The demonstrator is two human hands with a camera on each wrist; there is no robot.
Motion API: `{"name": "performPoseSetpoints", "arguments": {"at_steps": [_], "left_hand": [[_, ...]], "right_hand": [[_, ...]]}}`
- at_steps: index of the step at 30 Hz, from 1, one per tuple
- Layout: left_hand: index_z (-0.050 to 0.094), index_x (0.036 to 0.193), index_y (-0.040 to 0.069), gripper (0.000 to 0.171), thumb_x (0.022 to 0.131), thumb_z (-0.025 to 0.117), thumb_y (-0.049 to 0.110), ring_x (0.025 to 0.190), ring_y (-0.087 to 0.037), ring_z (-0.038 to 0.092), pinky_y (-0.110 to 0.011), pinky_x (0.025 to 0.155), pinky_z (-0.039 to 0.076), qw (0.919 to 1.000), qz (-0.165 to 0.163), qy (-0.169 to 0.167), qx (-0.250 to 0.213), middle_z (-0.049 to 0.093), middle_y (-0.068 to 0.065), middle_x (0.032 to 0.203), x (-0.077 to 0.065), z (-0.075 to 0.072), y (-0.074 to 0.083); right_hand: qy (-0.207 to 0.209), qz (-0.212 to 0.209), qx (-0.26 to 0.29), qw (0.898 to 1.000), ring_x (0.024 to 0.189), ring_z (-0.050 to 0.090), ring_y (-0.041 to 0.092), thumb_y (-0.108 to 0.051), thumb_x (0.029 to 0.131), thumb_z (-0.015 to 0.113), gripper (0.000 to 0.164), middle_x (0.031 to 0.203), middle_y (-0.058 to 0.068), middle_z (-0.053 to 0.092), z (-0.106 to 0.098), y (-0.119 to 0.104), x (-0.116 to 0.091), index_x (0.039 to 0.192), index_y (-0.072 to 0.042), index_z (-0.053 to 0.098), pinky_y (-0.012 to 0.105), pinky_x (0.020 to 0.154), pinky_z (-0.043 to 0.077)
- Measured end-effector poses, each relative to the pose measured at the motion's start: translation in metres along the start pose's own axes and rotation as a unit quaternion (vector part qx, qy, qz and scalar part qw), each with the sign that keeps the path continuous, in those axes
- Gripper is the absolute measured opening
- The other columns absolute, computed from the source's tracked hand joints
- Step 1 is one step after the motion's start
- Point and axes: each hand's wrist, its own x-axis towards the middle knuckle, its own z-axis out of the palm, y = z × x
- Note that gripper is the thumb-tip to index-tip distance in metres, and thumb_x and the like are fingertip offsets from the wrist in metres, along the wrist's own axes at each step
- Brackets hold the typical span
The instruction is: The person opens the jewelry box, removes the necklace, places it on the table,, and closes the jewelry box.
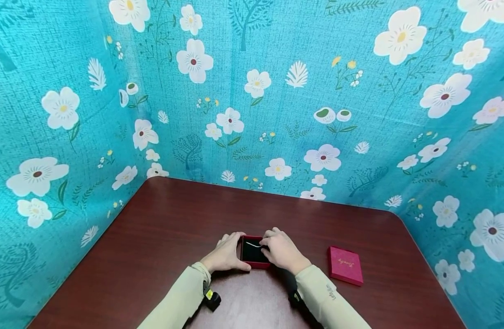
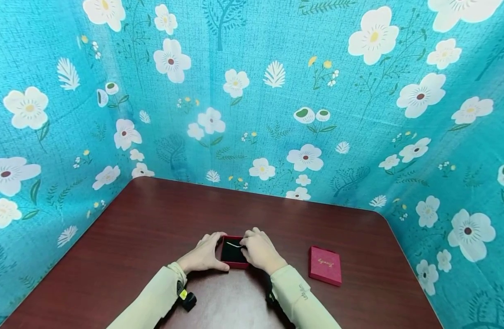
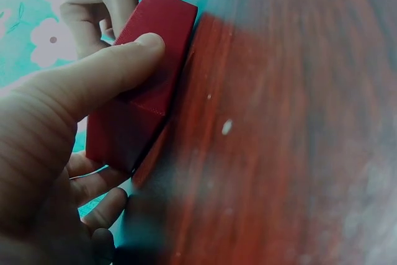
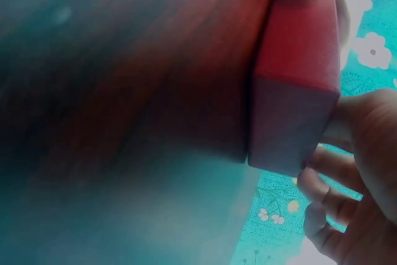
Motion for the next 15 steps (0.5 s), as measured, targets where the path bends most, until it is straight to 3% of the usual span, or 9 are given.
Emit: {"name": "performPoseSetpoints", "arguments": {"at_steps": [6, 15], "left_hand": [[0.04, 0.138, 0.01, 0.097, 0.062, 0.082, 0.053, 0.112, -0.024, 0.04, -0.046, 0.094, 0.032, 1.0, -0.004, 0.0, 0.002, 0.048, -0.004, 0.132, 0.0004, 0.0018, -0.0019], [0.042, 0.135, 0.009, 0.095, 0.061, 0.083, 0.051, 0.11, -0.024, 0.041, -0.046, 0.092, 0.033, 1.0, 0.005, 0.007, 0.004, 0.049, -0.005, 0.131, 0.0007, 0.0013, -0.0011]], "right_hand": [[-0.011, 0.025, -0.022, 0.999, 0.075, 0.048, 0.015, -0.018, 0.078, 0.075, 0.006, 0.083, -0.004, 0.06, 0.0021, -0.0029, 0.0033, 0.084, -0.017, 0.076, 0.031, 0.064, 0.043], [0.0, 0.009, -0.045, 0.999, 0.069, 0.043, 0.015, -0.013, 0.078, 0.074, 0.01, 0.07, -0.007, 0.052, 0.0055, -0.0046, 0.008, 0.07, -0.02, 0.073, 0.026, 0.056, 0.034]]}}
